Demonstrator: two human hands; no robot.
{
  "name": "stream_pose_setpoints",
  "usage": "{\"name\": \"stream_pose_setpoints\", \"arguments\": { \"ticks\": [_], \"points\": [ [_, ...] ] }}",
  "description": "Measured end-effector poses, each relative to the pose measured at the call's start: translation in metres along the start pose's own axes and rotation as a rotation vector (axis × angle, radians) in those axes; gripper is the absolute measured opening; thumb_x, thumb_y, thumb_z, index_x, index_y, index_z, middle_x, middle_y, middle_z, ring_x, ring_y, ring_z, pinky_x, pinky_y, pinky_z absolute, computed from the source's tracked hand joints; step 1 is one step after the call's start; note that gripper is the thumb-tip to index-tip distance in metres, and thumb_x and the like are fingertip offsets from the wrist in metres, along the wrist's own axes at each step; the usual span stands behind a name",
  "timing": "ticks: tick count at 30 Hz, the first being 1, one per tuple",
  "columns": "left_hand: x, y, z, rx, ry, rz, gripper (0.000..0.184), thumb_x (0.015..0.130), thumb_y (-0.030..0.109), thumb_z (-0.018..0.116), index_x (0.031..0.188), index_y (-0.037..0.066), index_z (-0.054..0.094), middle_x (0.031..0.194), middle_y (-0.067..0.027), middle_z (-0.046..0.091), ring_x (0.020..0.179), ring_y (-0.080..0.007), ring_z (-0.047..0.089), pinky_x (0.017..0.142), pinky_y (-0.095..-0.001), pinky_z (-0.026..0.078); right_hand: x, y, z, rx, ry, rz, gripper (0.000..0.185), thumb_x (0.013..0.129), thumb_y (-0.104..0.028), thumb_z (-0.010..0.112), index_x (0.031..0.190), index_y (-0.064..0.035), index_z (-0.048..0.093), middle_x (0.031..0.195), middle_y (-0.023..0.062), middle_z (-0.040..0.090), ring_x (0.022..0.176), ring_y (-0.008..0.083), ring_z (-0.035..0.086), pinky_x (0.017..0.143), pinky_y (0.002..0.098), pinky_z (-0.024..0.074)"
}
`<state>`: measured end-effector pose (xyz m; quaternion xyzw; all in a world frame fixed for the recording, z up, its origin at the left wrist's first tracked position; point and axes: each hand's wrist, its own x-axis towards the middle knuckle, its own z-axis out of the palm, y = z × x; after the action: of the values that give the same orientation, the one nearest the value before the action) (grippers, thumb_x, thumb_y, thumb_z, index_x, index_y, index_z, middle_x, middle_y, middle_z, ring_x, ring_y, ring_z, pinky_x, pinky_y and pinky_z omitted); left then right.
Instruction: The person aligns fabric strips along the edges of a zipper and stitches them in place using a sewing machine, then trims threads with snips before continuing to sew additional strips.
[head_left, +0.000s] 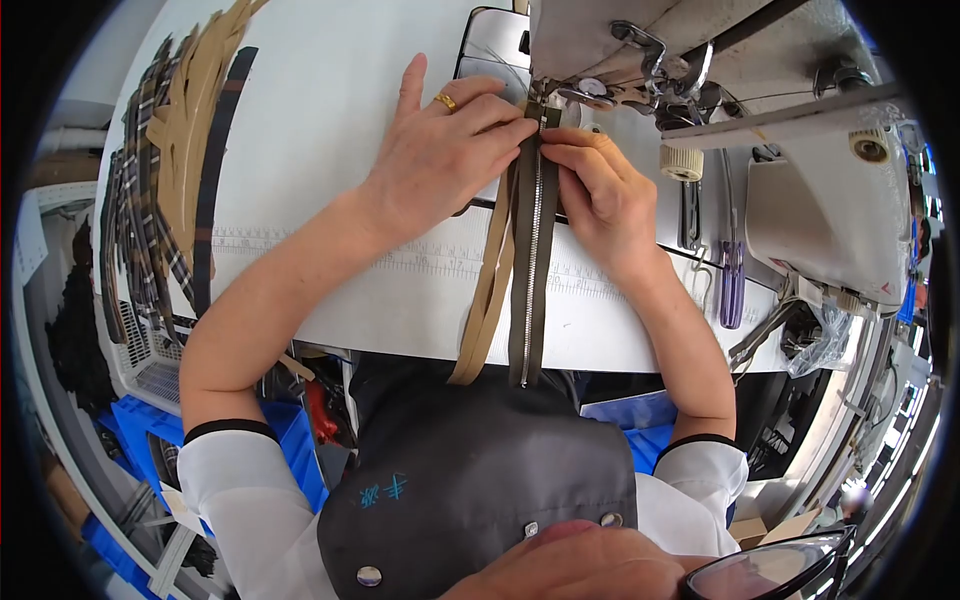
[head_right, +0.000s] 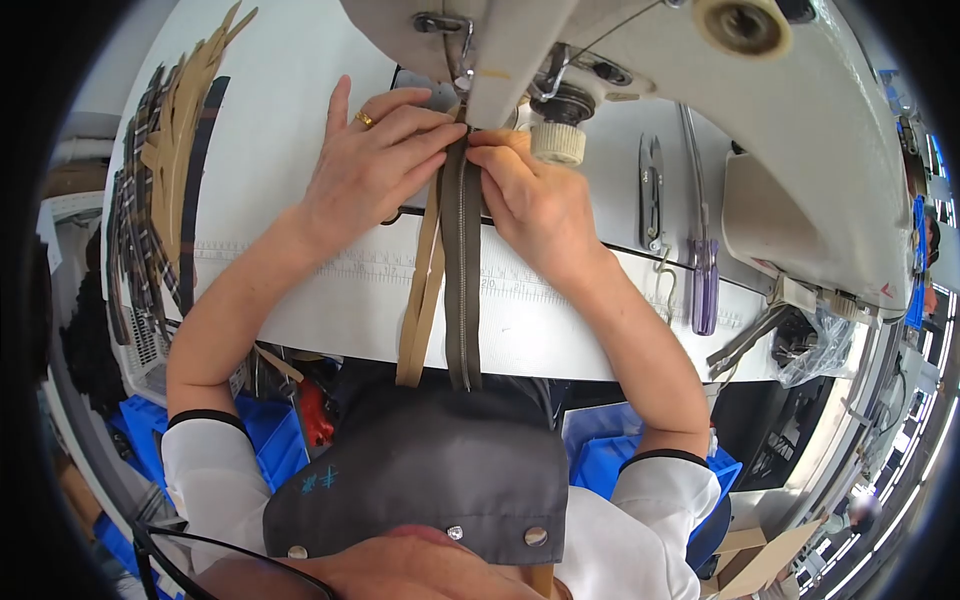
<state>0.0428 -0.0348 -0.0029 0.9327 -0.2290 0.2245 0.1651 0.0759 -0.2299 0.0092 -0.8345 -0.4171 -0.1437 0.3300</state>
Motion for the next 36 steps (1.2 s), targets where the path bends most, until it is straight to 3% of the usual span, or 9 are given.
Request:
{"name": "stream_pose_setpoints", "arguments": {
  "ticks": [4,22,30,35,36],
  "points": [
    [0.0,0.0,0.002,-0.002,0.019,0.001,0.026,0.078,0.015,0.067,0.104,0.015,0.067,0.105,0.0065,0.059,0.115,-0.0147,0.048,0.106,-0.0578,0.011,-0.001,-0.005,-0.003,0.013,-0.06,0.078,0.021,0.074,0.009,0.06,0.093,-0.0022,0.062,0.101,0.0091,0.064,0.083,0.0238,0.065,0.067,0.0283,0.0525],
    [0.0,0.002,0.0,-0.013,0.013,0.005,0.026,0.078,0.014,0.066,0.104,0.013,0.067,0.109,0.0058,0.06,0.116,-0.0164,0.049,0.106,-0.0571,0.011,-0.001,-0.007,-0.001,-0.026,-0.035,0.057,0.023,0.071,0.009,0.062,0.091,-0.0028,0.062,0.1,0.0087,0.064,0.085,0.0247,0.063,0.071,0.0308,0.0512],
    [0.0,0.001,0.001,0.009,0.04,0.039,0.026,0.076,0.015,0.068,0.103,0.013,0.068,0.115,0.0088,0.06,0.116,-0.0161,0.049,0.106,-0.0574,0.013,-0.002,-0.006,-0.006,-0.144,-0.074,0.025,0.024,0.074,0.0,0.064,0.097,-0.0048,0.064,0.106,0.0076,0.064,0.09,0.0265,0.059,0.08,0.0348,0.0472],
    [0.001,-0.003,0.01,0.028,0.105,0.069,0.019,0.077,0.016,0.061,0.094,0.014,0.069,0.106,0.0082,0.061,0.111,-0.0148,0.049,0.1,-0.0616,0.023,0.002,-0.016,-0.01,-0.215,-0.11,0.013,0.033,0.08,-0.017,0.065,0.111,-0.0055,0.063,0.108,0.0084,0.063,0.094,0.0271,0.057,0.083,0.0359,0.0452],
    [0.0,-0.003,0.011,0.066,0.111,0.059,0.018,0.077,0.016,0.061,0.093,0.014,0.069,0.105,0.0079,0.061,0.11,-0.015,0.049,0.1,-0.0618,0.024,0.001,-0.014,-0.009,-0.277,-0.113,-0.024,0.036,0.079,-0.022,0.067,0.112,-0.0082,0.062,0.104,0.0063,0.062,0.09,0.0228,0.06,0.072,0.0355,0.0467]
  ]
}}
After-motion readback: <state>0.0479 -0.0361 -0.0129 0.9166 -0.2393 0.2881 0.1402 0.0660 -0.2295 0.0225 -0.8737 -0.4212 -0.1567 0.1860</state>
